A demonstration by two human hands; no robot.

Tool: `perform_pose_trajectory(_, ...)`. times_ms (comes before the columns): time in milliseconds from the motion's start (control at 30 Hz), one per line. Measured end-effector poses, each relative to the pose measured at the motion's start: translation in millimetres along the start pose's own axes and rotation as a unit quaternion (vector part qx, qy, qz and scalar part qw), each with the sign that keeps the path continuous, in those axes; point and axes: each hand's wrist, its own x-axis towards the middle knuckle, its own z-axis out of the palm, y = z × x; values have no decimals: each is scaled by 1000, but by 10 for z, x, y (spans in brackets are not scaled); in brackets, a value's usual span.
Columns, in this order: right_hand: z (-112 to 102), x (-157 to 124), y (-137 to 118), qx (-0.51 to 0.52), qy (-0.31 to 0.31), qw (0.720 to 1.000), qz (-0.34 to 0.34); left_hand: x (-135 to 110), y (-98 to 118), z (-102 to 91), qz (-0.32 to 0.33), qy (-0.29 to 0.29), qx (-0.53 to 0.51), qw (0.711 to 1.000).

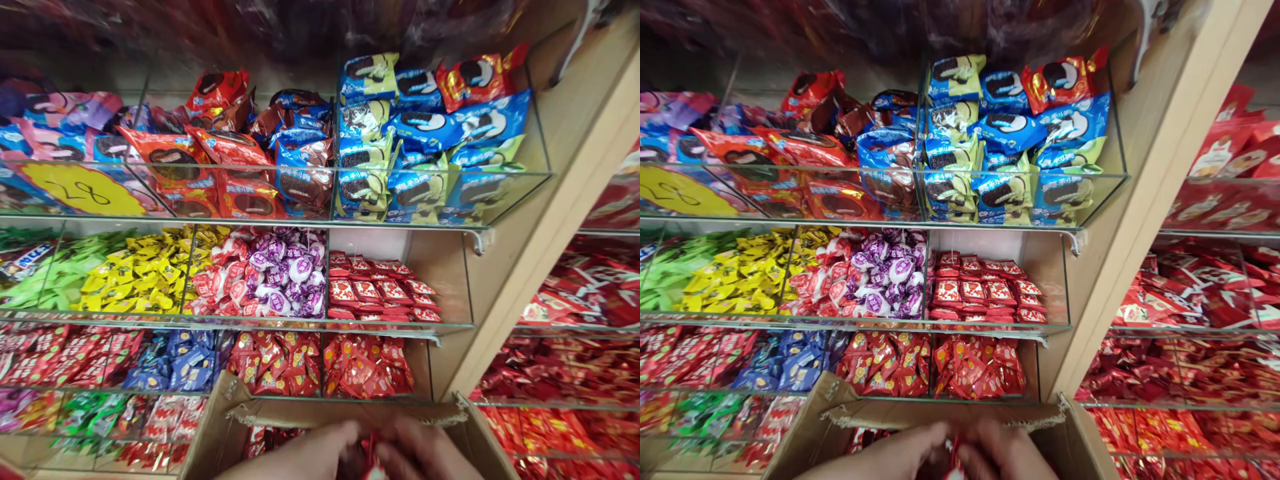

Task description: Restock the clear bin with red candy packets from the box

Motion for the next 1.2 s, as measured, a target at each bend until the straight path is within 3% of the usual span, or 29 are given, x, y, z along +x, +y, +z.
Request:
perform_pose_trajectory(100,-11,96,-79,-29,56,998,29,2,161,37,19,33,-172,984)
perform_pose_trajectory(200,2,188,-86,20,90,995,48,34,224,41,15,92,-210,973)
perform_pose_trajectory(367,79,309,10,25,93,995,27,83,183,17,20,150,-172,973)
perform_pose_trajectory(500,141,316,36,55,137,989,28,89,136,-46,46,284,-61,956)
perform_pose_trajectory(667,249,269,-39,206,187,958,67,65,172,-33,96,364,39,926)
perform_pose_trajectory(767,298,280,-86,322,189,922,101,48,194,5,75,353,2,933)
perform_pose_trajectory(867,325,311,-85,350,162,916,110,24,181,-2,54,344,-26,937)
perform_pose_trajectory(1033,376,313,-18,404,119,901,108,-11,153,-31,82,332,-20,940)
perform_pose_trajectory(1200,400,265,9,454,80,878,129,-9,171,3,64,313,-102,942)
